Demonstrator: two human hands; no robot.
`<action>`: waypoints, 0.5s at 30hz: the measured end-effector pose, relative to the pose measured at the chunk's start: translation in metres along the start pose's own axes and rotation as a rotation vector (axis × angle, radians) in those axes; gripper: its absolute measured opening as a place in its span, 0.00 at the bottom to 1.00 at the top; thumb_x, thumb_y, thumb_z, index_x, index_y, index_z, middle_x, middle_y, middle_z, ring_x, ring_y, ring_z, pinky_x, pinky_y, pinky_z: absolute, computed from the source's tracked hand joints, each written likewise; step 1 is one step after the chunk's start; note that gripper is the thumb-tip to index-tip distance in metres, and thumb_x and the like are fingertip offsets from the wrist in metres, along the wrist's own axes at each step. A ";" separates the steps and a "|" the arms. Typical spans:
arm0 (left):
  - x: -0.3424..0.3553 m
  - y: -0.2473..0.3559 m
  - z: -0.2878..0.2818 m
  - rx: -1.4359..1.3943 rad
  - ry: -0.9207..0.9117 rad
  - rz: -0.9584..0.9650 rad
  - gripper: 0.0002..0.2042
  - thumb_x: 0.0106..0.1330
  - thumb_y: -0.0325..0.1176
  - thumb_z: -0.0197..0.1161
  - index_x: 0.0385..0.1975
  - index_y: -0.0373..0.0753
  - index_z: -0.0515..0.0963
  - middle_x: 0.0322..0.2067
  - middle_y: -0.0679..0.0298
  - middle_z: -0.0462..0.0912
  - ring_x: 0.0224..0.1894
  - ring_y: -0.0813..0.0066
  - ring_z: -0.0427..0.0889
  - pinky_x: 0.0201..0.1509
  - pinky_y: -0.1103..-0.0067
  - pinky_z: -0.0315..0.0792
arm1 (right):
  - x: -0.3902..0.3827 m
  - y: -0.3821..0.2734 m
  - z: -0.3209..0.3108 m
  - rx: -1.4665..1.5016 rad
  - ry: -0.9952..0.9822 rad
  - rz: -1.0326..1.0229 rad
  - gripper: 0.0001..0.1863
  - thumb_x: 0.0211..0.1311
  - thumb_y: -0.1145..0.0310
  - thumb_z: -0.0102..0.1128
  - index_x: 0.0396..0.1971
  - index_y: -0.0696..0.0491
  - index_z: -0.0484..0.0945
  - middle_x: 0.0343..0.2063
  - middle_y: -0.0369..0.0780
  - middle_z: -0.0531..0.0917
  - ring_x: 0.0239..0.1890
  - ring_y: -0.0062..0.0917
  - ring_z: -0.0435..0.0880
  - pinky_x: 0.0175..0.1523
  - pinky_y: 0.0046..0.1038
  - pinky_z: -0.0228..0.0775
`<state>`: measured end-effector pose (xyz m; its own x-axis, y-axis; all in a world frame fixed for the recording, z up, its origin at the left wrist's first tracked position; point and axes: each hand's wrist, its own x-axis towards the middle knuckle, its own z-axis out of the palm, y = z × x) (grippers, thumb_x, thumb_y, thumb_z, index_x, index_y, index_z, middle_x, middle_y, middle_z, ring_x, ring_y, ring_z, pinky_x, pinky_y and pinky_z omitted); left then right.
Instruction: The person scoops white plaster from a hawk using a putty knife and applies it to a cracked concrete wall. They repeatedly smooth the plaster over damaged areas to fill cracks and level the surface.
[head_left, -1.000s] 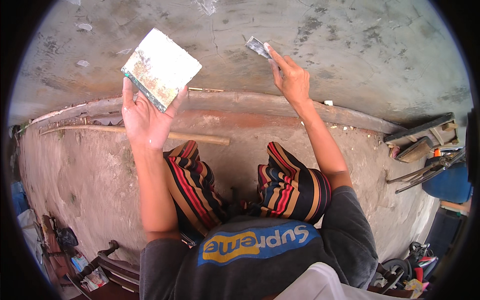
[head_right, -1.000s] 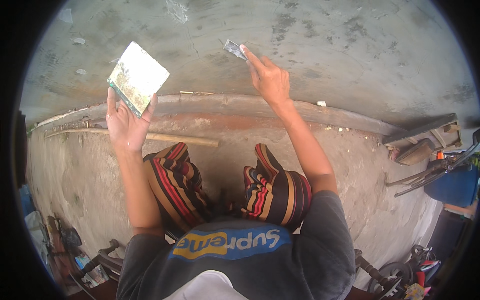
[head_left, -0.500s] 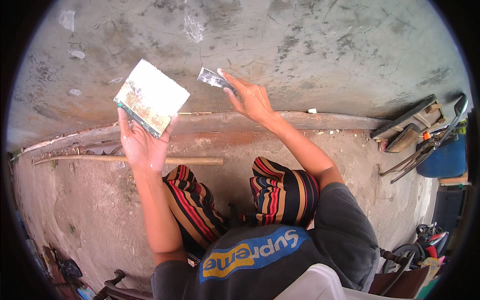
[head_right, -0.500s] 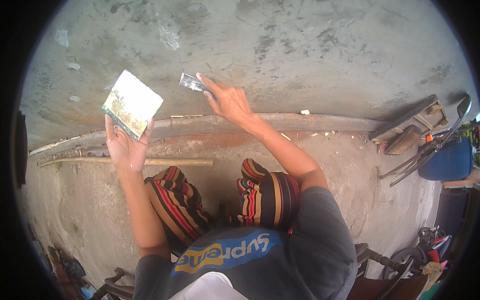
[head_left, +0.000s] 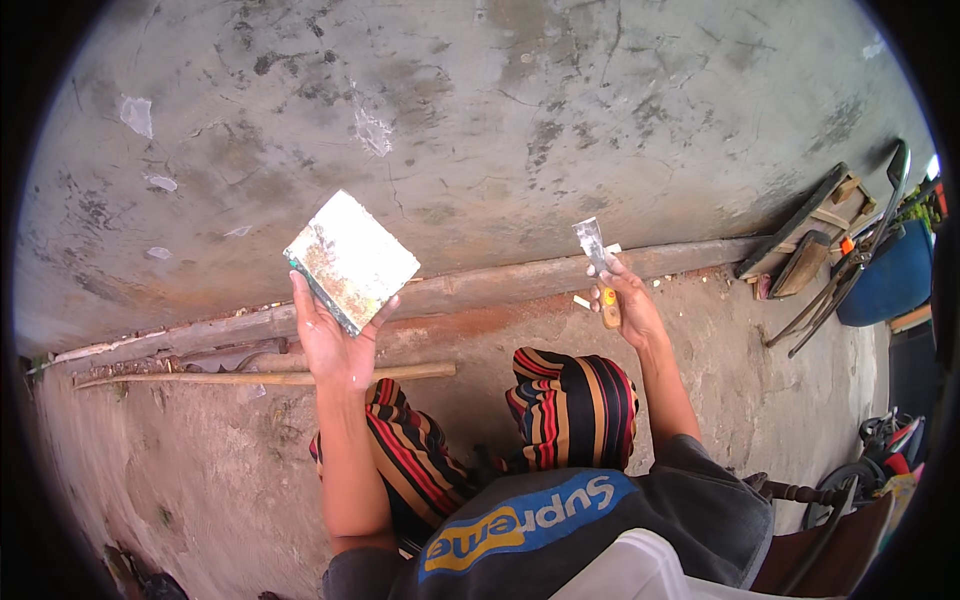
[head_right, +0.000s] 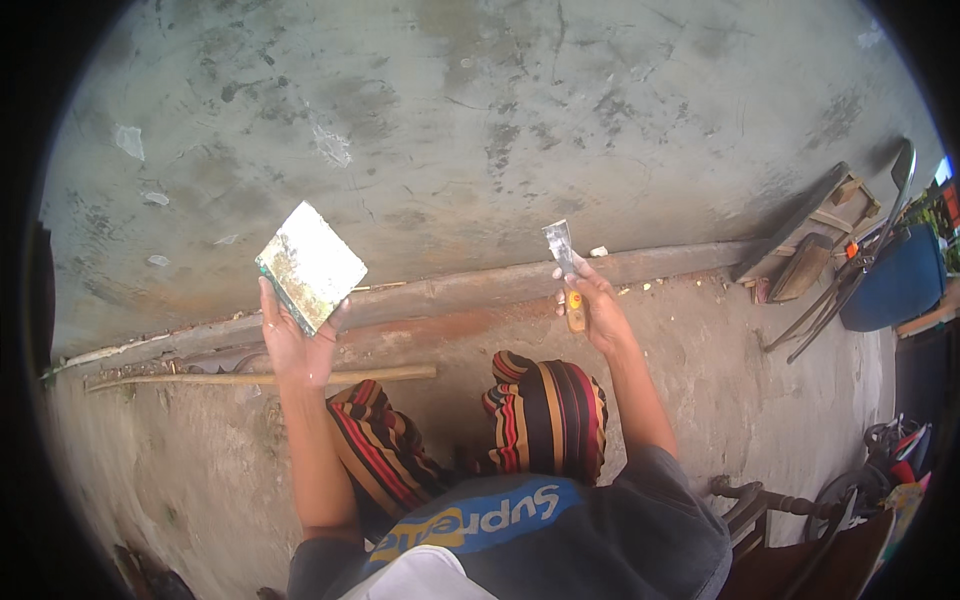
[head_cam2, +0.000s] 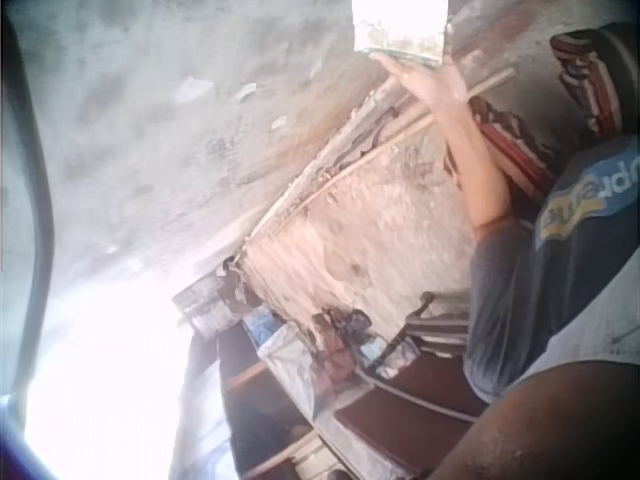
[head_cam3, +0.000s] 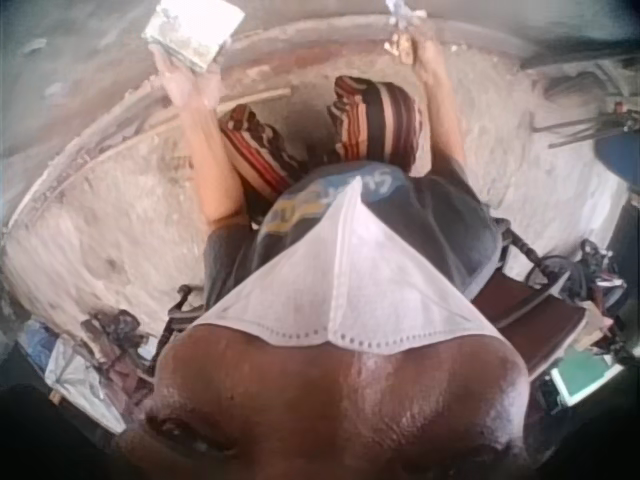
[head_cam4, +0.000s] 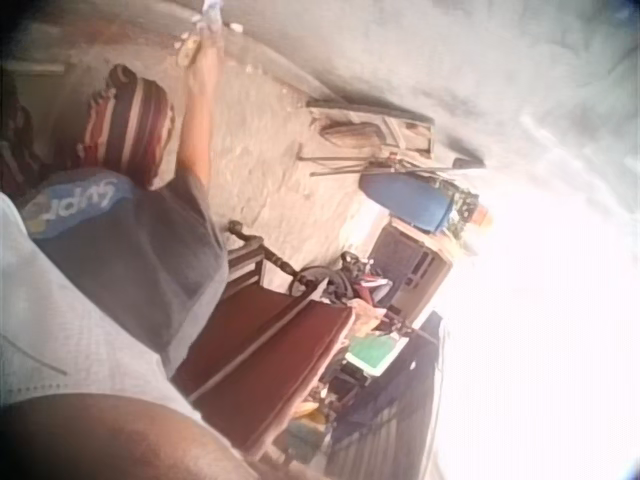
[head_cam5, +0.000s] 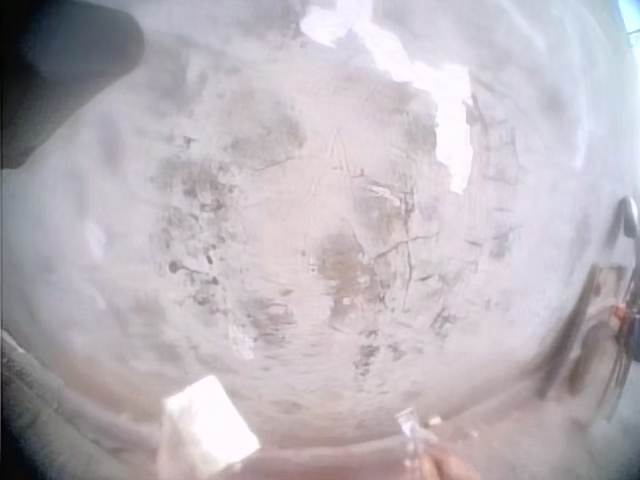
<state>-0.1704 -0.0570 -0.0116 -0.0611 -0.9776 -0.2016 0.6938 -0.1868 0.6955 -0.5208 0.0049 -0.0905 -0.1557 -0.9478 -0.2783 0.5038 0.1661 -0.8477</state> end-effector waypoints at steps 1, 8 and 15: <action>-0.002 -0.006 0.008 0.029 0.046 -0.037 0.26 0.73 0.57 0.36 0.62 0.47 0.62 0.55 0.63 0.74 0.54 0.63 0.77 0.47 0.62 0.80 | -0.009 -0.009 0.010 0.062 0.024 -0.076 0.24 0.68 0.71 0.47 0.63 0.57 0.61 0.36 0.37 0.76 0.25 0.18 0.74 0.26 0.21 0.70; -0.003 -0.041 0.019 -0.079 0.093 -0.370 0.26 0.74 0.54 0.34 0.63 0.46 0.61 0.59 0.62 0.71 0.60 0.64 0.72 0.61 0.64 0.70 | -0.061 -0.025 0.113 0.039 -0.130 -0.345 0.33 0.70 0.69 0.44 0.70 0.55 0.42 0.32 0.41 0.76 0.14 0.15 0.69 0.18 0.17 0.62; 0.001 -0.035 0.021 -0.111 0.078 -0.343 0.28 0.74 0.56 0.35 0.64 0.44 0.60 0.61 0.63 0.68 0.61 0.66 0.70 0.62 0.67 0.68 | -0.027 -0.006 0.089 -0.255 -0.099 -0.359 0.33 0.66 0.73 0.52 0.68 0.56 0.49 0.34 0.41 0.77 0.12 0.13 0.69 0.16 0.15 0.62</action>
<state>-0.2100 -0.0533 -0.0213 -0.2515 -0.8486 -0.4654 0.7163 -0.4866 0.5001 -0.4443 0.0051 -0.0374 -0.1944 -0.9770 0.0873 0.2054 -0.1276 -0.9703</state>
